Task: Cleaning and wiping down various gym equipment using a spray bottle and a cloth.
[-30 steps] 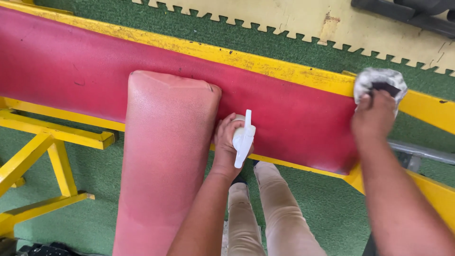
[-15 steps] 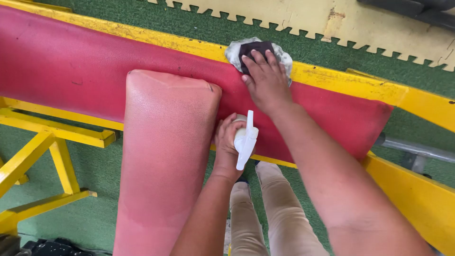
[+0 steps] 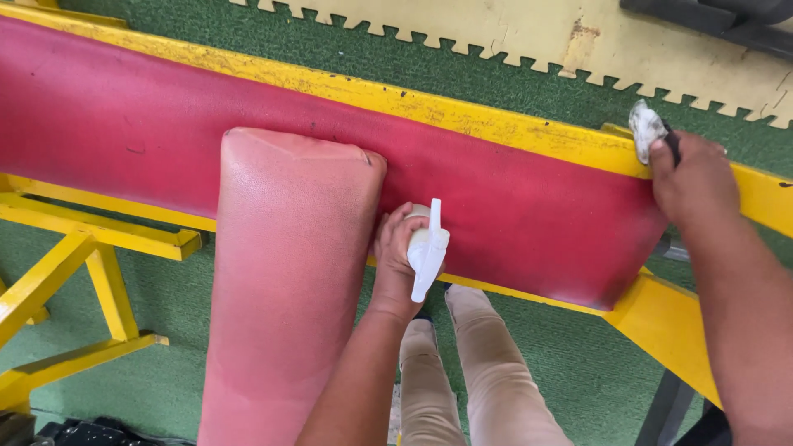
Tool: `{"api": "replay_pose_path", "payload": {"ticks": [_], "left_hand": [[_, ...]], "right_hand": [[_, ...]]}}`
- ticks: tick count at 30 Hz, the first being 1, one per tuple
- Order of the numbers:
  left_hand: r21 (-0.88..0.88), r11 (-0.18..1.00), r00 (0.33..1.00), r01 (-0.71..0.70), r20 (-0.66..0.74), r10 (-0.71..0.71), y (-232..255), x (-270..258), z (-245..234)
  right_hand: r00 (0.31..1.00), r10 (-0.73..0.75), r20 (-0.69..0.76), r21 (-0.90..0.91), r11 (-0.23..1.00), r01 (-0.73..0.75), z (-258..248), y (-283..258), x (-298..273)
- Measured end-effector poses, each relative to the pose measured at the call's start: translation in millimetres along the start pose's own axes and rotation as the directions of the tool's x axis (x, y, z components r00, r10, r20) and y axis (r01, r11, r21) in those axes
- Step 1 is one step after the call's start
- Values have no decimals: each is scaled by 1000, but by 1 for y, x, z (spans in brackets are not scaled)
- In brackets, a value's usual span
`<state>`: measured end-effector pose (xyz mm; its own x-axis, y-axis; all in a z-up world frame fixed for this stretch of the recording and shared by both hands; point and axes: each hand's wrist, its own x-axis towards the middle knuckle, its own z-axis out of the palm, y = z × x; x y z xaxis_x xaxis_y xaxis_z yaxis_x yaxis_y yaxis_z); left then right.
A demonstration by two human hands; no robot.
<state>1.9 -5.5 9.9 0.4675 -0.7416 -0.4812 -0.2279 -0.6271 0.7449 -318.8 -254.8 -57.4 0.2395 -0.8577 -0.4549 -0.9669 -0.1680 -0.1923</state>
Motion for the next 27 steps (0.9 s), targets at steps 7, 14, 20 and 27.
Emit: {"api": "replay_pose_path", "payload": {"ticks": [7,14,20,27], "left_hand": [[-51,999,996,-17,-84,12,-7,-1,8],[91,995,996,-27,-83,35,3,-1,2],[116,986,988,-124,-74,133,-11,-1,4],[70,997,998,-20,-65,24,5,0,1]], "right_hand": [[950,228,211,-109,972,-209,6,-40,63],[950,-203,239,322,939,120,47,-211,64],[837,-545,-42,367,771,520,79,-299,43],[846,-533,-16,520,718,462,31,-236,10]]}}
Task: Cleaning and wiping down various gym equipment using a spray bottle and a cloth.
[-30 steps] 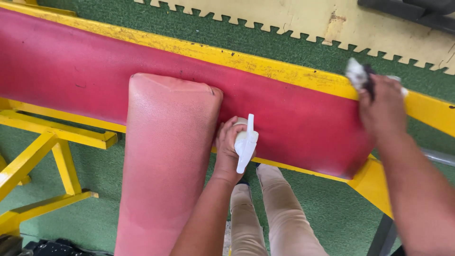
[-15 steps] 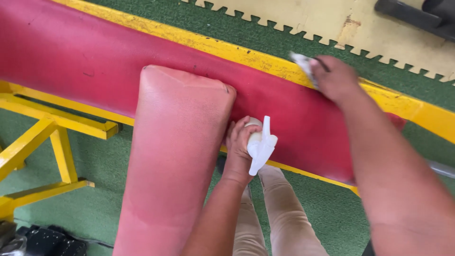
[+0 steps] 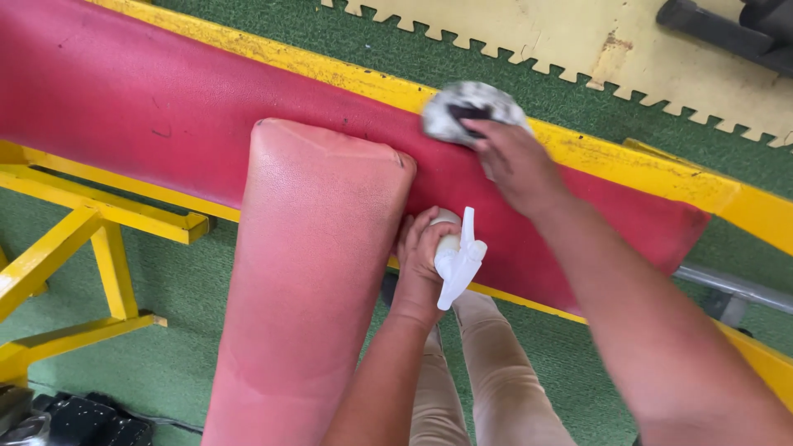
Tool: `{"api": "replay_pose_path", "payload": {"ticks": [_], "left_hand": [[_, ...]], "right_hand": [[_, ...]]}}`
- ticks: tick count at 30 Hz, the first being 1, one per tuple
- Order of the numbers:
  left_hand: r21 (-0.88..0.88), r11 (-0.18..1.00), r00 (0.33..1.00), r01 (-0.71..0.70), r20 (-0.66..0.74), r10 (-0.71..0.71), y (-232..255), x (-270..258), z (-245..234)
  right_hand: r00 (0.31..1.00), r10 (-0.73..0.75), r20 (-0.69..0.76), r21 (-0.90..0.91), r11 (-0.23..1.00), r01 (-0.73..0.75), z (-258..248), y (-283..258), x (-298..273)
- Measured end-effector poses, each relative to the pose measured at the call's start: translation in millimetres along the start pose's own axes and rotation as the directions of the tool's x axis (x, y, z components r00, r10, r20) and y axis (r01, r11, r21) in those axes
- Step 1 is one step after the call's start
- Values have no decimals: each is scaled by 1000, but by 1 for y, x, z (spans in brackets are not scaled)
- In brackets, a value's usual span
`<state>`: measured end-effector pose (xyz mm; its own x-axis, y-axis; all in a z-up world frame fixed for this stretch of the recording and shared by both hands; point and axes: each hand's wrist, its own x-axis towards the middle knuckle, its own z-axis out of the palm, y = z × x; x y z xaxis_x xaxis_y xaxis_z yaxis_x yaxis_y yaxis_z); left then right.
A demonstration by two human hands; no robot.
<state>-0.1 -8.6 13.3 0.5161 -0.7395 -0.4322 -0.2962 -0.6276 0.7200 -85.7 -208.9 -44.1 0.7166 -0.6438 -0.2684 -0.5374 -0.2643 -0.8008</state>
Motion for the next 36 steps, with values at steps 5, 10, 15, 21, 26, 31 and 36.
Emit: {"api": "replay_pose_path", "payload": {"ticks": [5,10,15,21,26,31,36], "left_hand": [[-37,998,998,44,39,-42,4,-1,-2],[1,1000,999,-29,15,29,-11,-2,4],[13,999,999,-46,-15,46,-11,-3,7],[-21,999,1000,-30,8,30,-9,-3,5],[-17,998,998,-67,5,67,-12,-1,5],[-76,996,999,-49,3,50,-17,-2,6],[-86,995,998,-49,42,53,-15,-2,2]], "right_hand": [[983,161,-85,-157,972,-173,-78,87,-114],[950,209,-231,-286,919,-272,-123,153,-183],[900,234,-368,-403,832,-381,-113,174,-200],[867,75,-493,-373,882,-289,1,64,-106],[925,-83,-370,-270,963,-21,45,-13,-30],[962,-176,-208,-348,933,96,24,-24,-30],[976,71,-205,-432,888,-156,-31,42,-101]]}}
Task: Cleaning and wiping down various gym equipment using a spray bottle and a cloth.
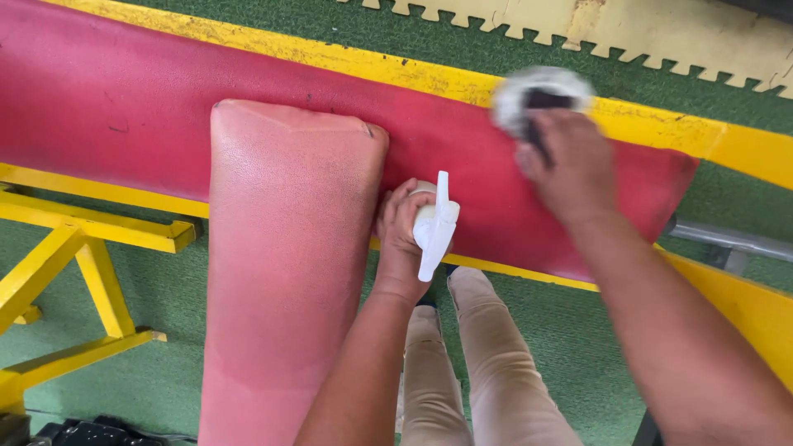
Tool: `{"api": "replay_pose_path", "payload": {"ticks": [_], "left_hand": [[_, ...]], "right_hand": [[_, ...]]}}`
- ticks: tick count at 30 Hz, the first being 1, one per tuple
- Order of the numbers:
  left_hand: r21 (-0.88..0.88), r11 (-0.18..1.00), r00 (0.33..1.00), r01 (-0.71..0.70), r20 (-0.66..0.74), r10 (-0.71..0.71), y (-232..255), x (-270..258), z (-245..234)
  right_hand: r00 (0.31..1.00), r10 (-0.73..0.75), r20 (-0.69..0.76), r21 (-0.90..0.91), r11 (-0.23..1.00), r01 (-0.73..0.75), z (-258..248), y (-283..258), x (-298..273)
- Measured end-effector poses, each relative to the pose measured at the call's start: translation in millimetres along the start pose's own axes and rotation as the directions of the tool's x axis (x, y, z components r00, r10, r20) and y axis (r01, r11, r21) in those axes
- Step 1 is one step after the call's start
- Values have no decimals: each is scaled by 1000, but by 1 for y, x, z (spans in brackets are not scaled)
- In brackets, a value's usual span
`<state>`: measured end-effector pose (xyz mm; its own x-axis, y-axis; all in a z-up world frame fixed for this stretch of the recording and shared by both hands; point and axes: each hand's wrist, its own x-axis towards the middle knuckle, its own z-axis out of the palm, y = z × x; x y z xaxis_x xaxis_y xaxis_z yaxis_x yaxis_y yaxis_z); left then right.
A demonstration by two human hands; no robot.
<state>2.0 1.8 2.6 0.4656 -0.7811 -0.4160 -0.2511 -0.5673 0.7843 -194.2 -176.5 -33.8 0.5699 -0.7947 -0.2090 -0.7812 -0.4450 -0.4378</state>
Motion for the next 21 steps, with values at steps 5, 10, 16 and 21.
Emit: {"api": "replay_pose_path", "payload": {"ticks": [5,10,16,21], "left_hand": [[-18,998,998,-56,-8,56,-2,0,-1],[82,989,990,-126,-60,131,-5,2,5],[155,976,985,-155,-48,165,-13,2,7],[57,983,983,-174,-48,177,-14,1,7]], "right_hand": [[965,170,-201,-171,964,-205,-11,80,-96],[830,461,-314,-146,840,-522,11,56,-183],[874,426,-235,-88,886,-455,24,11,-226],[859,481,-176,2,873,-489,22,58,-178]]}}
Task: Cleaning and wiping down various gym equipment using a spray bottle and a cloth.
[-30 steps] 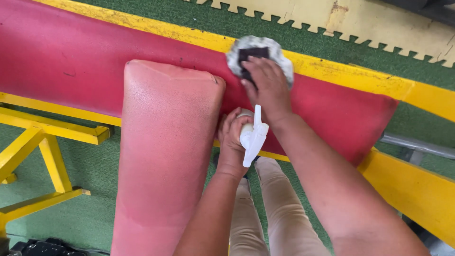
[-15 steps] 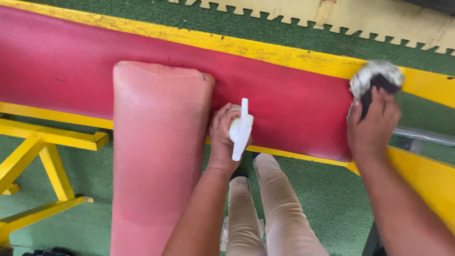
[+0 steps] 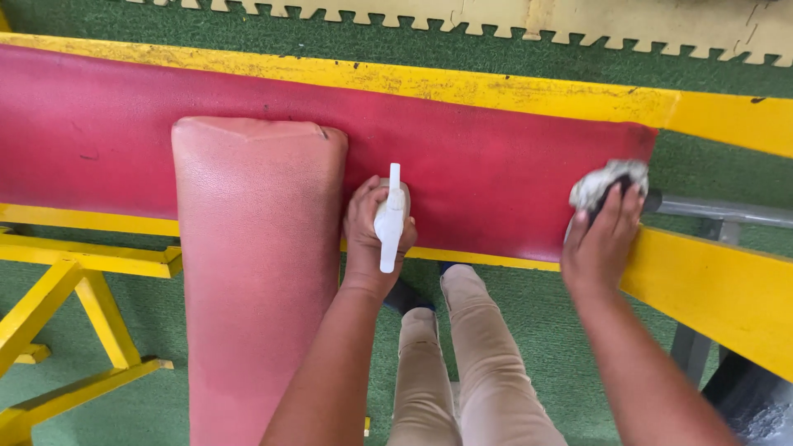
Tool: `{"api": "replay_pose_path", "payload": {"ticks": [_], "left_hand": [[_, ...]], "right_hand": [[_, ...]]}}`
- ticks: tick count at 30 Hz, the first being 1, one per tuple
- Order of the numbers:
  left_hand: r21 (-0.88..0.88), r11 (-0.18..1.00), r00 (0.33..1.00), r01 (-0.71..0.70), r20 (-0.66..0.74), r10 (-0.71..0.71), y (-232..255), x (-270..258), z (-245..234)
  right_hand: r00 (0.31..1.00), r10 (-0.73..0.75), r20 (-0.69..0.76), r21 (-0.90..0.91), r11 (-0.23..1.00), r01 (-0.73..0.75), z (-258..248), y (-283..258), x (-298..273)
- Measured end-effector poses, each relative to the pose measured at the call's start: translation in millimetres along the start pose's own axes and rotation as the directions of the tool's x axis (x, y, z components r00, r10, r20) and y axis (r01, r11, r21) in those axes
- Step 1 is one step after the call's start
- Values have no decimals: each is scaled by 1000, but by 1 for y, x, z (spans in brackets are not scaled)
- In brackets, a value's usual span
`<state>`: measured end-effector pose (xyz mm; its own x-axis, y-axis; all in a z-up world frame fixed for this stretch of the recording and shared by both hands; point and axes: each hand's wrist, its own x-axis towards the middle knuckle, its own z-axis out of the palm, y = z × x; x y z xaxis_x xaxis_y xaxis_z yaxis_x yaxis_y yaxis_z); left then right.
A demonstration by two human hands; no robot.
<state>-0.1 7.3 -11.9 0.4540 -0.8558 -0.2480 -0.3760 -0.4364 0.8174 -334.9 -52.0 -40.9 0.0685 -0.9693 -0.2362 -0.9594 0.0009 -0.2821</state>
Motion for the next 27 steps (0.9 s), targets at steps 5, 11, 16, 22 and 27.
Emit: {"api": "replay_pose_path", "payload": {"ticks": [5,11,16,22,27], "left_hand": [[111,990,997,-82,11,81,-3,1,0],[4,998,998,-64,9,64,-1,1,-2],[53,992,994,-112,-10,113,0,2,-3],[98,985,989,-144,-16,146,-2,3,-1],[100,987,992,-128,-5,129,-3,1,0]], "right_hand": [[1000,3,4,125,992,-3,1,33,78],[996,86,33,216,972,-91,-4,37,97],[987,143,-74,168,977,-129,-8,-7,13],[1000,16,26,48,999,-18,4,-8,-86],[998,50,40,23,998,-50,0,0,-45]]}}
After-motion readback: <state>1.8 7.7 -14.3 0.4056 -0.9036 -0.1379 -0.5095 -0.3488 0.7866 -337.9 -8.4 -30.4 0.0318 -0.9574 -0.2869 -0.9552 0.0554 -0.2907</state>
